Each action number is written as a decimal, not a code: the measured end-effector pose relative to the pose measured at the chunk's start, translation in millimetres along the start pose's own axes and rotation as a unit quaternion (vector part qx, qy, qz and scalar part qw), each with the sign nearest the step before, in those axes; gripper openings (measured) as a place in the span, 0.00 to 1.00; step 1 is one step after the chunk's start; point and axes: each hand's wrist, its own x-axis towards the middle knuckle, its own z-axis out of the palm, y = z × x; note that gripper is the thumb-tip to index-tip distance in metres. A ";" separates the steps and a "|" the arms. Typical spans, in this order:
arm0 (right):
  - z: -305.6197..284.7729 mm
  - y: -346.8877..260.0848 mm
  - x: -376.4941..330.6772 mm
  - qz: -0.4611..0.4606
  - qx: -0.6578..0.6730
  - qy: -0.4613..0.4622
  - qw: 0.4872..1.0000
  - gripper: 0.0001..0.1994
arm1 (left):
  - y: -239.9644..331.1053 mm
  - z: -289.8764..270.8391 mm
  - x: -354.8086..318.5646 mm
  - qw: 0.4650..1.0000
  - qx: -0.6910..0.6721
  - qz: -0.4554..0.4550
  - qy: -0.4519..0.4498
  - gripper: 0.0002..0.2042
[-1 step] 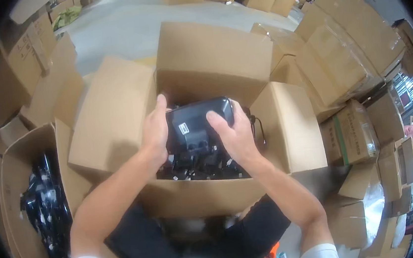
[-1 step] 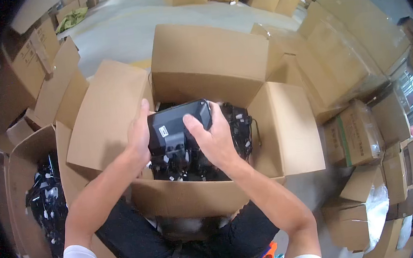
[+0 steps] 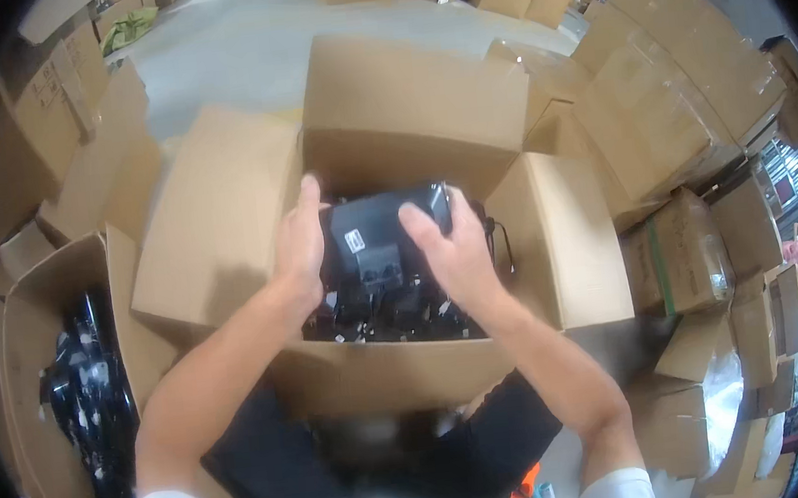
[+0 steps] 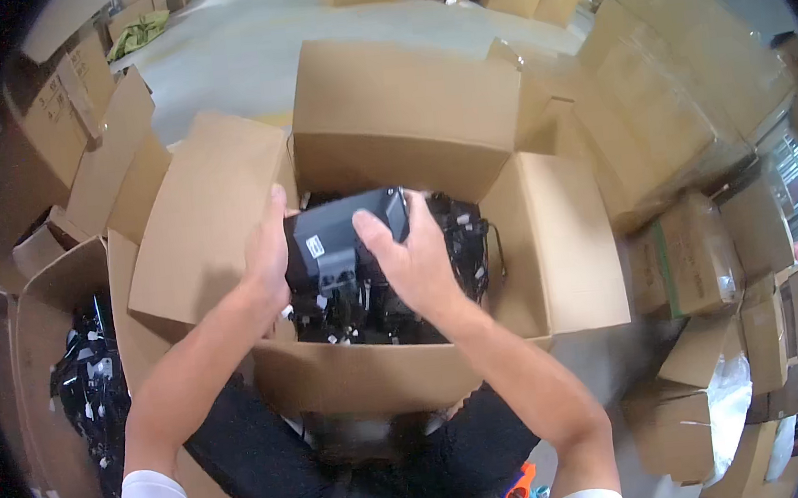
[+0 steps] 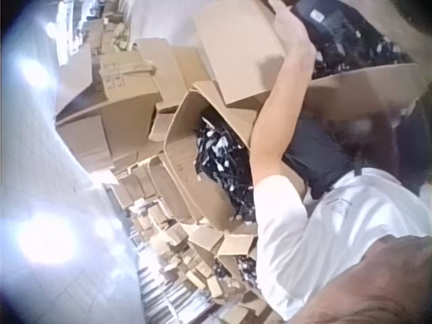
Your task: The person packs electronic devices into a cardboard box by taking them from another cardboard box, turning them in hand, and arranging them tightly into the box.
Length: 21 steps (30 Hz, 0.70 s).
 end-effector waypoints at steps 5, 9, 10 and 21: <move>-21.7 -13.0 20.7 0.038 0.085 0.038 0.995 0.21 | 18.3 9.4 -3.7 0.958 -0.206 -0.073 -0.184 0.32; -20.8 -34.3 35.4 0.061 0.364 0.077 0.926 0.18 | -2.3 20.0 4.5 0.933 0.015 0.022 -0.359 0.29; -26.2 -33.9 38.8 0.029 0.385 0.089 0.918 0.17 | 7.4 19.9 -24.0 0.901 0.186 0.045 -0.390 0.25; -146.3 118.9 8.1 0.390 0.153 -0.110 0.902 0.21 | -42.4 20.7 97.1 0.719 0.569 0.307 -0.254 0.16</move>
